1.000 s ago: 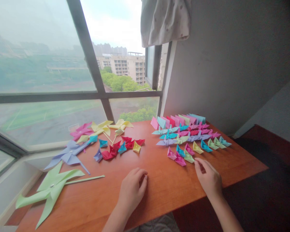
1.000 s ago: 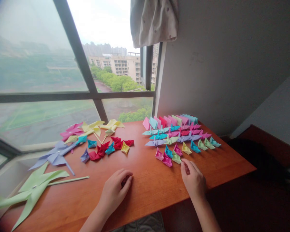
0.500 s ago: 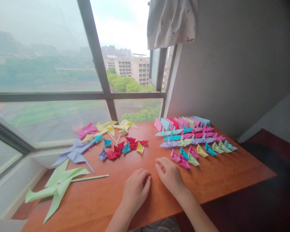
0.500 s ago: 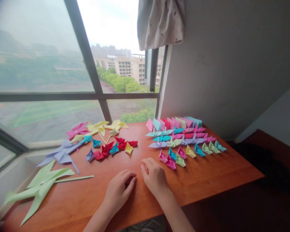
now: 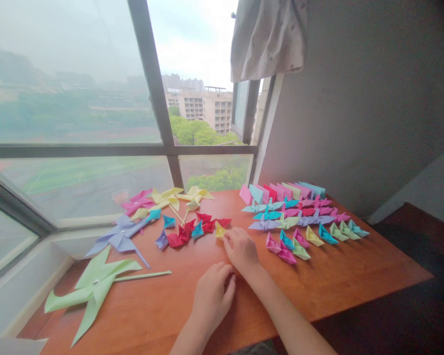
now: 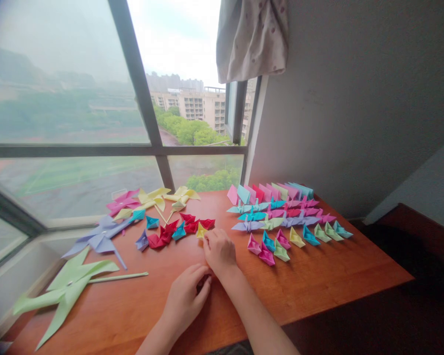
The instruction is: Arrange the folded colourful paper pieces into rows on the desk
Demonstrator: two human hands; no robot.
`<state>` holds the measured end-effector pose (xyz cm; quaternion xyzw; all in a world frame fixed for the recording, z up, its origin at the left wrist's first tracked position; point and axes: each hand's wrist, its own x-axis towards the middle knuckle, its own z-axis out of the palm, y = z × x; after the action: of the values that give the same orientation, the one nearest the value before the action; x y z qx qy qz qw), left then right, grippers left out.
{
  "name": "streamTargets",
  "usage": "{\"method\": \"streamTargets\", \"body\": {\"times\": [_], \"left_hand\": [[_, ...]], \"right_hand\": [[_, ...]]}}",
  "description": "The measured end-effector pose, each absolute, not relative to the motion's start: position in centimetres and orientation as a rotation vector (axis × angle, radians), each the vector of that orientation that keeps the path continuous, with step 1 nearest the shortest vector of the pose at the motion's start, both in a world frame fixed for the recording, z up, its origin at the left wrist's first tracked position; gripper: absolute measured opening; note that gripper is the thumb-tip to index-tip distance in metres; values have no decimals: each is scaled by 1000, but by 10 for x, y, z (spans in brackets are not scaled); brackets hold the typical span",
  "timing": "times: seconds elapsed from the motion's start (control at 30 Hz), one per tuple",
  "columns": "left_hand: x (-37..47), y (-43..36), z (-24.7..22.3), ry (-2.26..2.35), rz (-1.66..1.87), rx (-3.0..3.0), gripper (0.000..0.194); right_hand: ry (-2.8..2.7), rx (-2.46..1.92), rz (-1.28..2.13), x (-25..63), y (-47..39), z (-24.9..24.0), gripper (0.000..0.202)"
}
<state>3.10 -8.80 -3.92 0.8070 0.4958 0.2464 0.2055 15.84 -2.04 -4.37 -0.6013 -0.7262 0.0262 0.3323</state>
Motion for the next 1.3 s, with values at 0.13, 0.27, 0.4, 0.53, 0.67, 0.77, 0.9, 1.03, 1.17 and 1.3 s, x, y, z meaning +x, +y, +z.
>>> {"method": "streamTargets", "body": {"times": [0.13,0.27,0.4,0.53,0.67,0.77,0.9,1.03,1.17,1.3], "left_hand": [[30,-88,-39,1367,681,2252,18],[29,-89,-40,1369,677,2256,16],[29,-88,-41,1360,685,2257,16],[29,-87,-42,1360,703,2260,16],[29,-88,-43,1367,694,2275,16],[28,-88,-43,1374,670,2282,16],[29,-87,-43,1381,664,2282,16],[29,-87,-42,1387,661,2285,16],[29,-87,-42,1381,670,2291,16],[29,-88,-41,1382,670,2289,16]], "right_hand": [[-1826,-1407,50,180,-50,-37,15],[-1710,-1363,-49,222,-80,-27,16],[-1604,-1456,-210,280,-101,-23,16],[-1510,-1613,-396,338,-119,-38,23],[-1456,-1746,-468,376,-134,-64,31],[-1485,-1805,-458,390,-141,-81,34],[-1531,-1845,-444,400,-141,-95,35],[-1596,-1827,-480,406,-134,-99,34],[-1641,-1796,-522,407,-124,-97,31],[-1662,-1786,-517,407,-117,-96,32]]}}
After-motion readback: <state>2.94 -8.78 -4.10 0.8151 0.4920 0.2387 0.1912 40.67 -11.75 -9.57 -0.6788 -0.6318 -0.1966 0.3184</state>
